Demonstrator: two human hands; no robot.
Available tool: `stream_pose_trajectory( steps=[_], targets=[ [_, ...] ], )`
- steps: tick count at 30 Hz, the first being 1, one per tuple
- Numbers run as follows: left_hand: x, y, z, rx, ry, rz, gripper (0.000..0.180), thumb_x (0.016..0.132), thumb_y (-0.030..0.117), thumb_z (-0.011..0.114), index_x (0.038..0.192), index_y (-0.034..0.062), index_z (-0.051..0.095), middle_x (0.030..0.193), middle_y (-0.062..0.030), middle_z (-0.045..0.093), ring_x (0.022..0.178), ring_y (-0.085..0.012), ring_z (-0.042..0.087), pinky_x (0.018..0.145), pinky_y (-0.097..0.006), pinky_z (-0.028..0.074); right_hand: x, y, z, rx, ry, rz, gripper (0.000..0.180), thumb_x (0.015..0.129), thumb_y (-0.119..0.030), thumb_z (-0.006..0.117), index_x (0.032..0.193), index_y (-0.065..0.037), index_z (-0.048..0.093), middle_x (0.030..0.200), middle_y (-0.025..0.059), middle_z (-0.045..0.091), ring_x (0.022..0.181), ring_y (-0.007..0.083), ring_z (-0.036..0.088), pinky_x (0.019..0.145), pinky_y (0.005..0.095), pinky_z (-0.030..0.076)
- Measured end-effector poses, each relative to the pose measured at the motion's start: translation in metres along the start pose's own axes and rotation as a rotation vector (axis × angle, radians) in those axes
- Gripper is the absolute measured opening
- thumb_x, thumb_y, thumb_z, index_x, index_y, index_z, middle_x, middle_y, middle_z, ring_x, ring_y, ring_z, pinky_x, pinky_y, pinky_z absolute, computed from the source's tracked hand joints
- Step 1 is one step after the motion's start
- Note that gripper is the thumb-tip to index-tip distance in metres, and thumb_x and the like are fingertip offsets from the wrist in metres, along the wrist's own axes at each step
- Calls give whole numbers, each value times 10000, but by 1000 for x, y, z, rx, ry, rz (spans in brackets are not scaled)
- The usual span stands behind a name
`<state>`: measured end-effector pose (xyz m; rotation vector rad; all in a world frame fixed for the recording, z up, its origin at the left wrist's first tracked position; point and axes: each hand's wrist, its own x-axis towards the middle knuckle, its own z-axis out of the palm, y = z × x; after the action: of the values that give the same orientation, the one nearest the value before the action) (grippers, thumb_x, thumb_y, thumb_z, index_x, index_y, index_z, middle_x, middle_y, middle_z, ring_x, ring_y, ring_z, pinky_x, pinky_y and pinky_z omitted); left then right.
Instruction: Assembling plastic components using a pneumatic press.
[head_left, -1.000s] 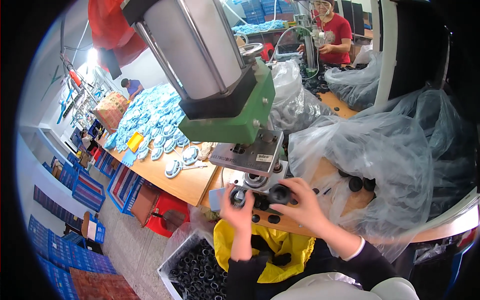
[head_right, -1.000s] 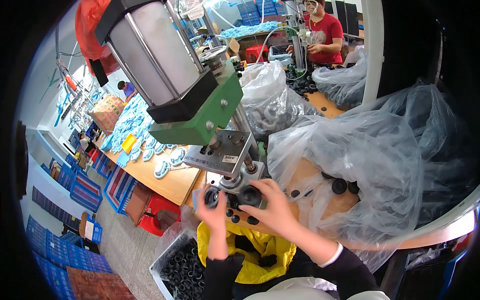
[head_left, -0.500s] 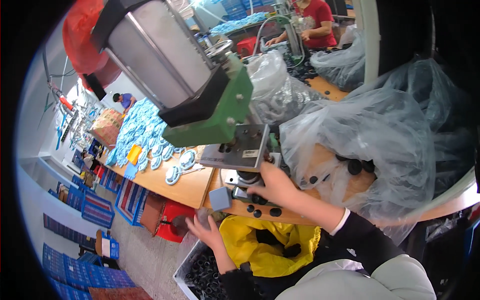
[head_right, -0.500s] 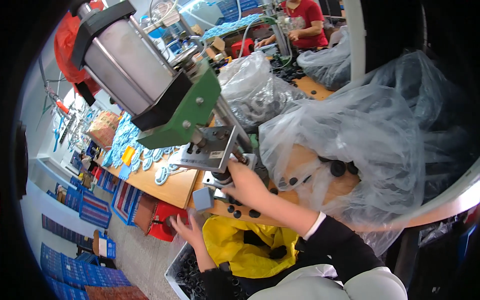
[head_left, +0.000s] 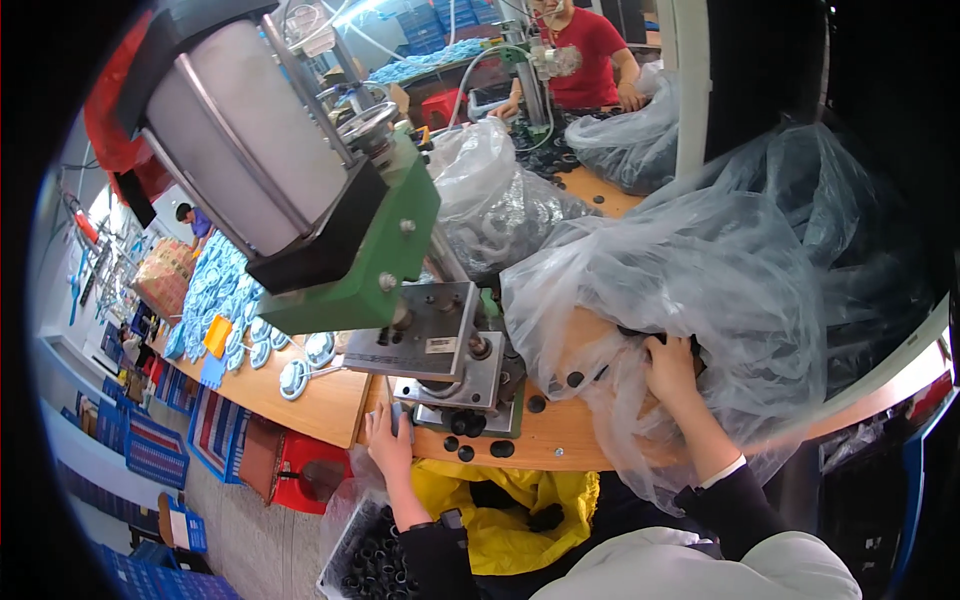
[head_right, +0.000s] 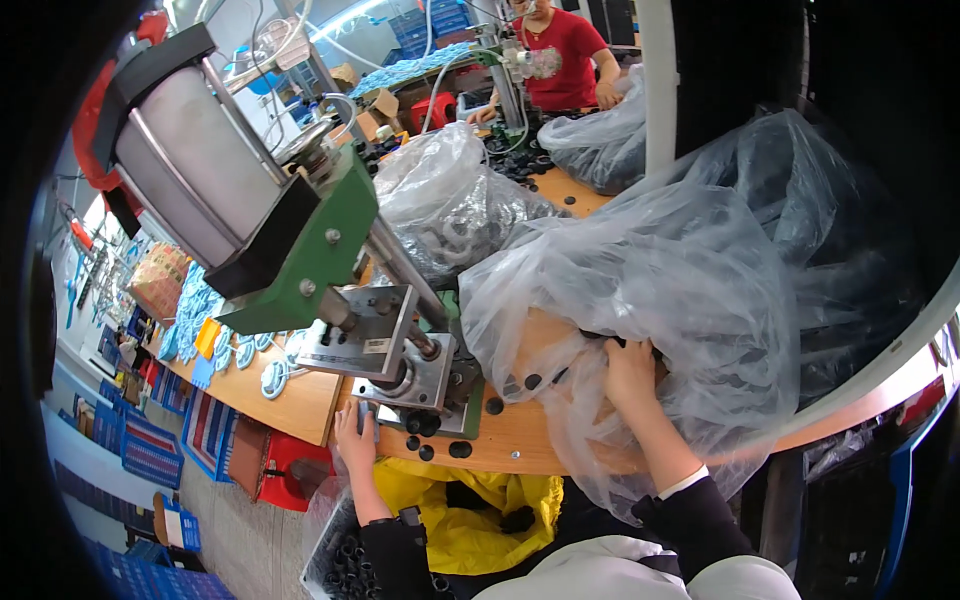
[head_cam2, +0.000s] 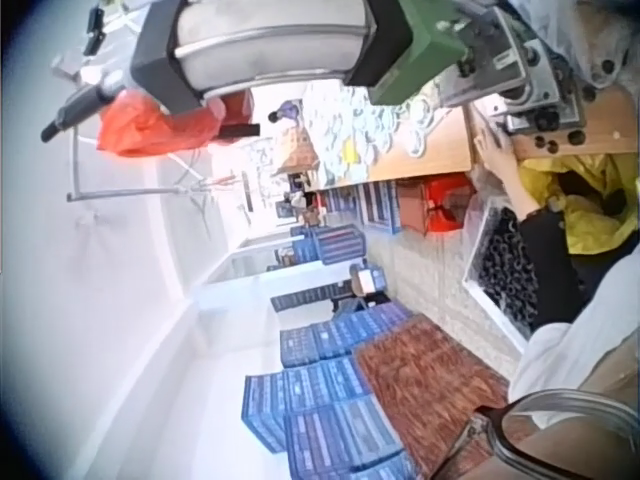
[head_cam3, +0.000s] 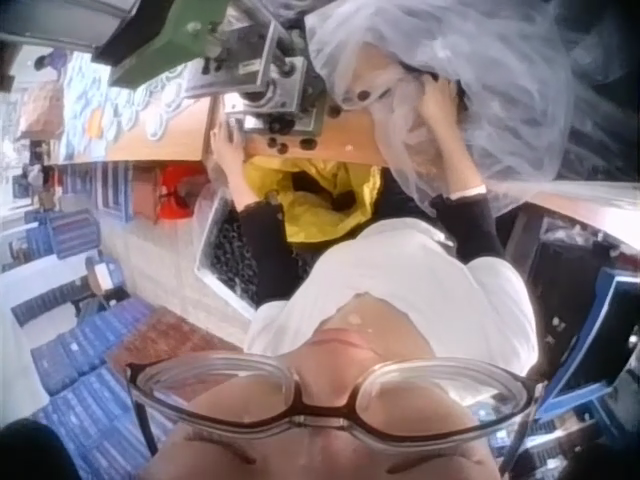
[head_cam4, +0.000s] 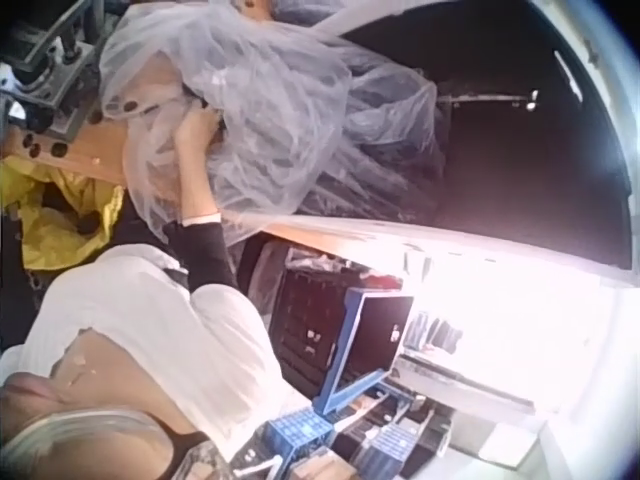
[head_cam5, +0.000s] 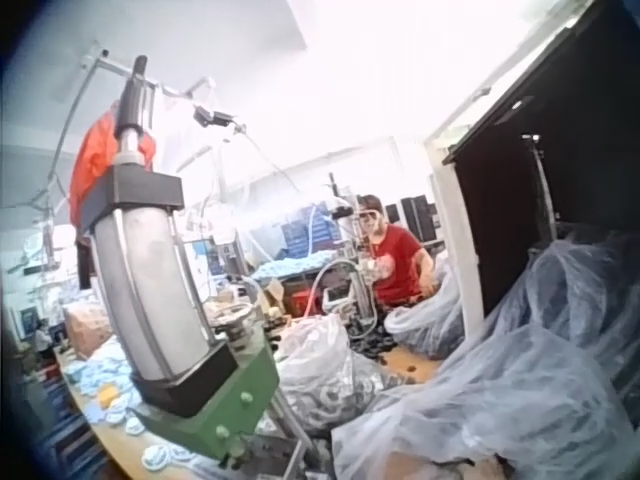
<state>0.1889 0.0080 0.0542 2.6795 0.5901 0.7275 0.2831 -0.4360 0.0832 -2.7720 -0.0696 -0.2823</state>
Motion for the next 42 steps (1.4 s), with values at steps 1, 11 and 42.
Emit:
stream_pose_trajectory(
  steps=[1,11,42],
  targets=[
    [-1,0,1,-8,-4,7,399,843,278,585,1180,64,582,1297,-124,508,1256,-361,389,992,-437,352,3,4,6,9,-2,-13,441,685,-117,713,1091,-56,553,1209,210,443,1188,408,372,962,448,363],
    [-17,12,10,-385,273,-88,476,836,201,623,1217,-51,492,1303,-218,469,1249,-401,377,1033,-431,302,-2,28,-1,-35,-19,69,541,639,-29,719,1148,-57,536,1230,195,443,1144,417,402,964,444,363],
    [-234,-72,-78,28,708,-843,748,845,196,644,1397,-48,203,1414,-250,284,1287,-326,332,1071,-385,255,11,-222,-26,979,-143,-524,419,701,-140,727,1063,-8,563,963,193,611,900,379,571,767,405,468]
  ],
)
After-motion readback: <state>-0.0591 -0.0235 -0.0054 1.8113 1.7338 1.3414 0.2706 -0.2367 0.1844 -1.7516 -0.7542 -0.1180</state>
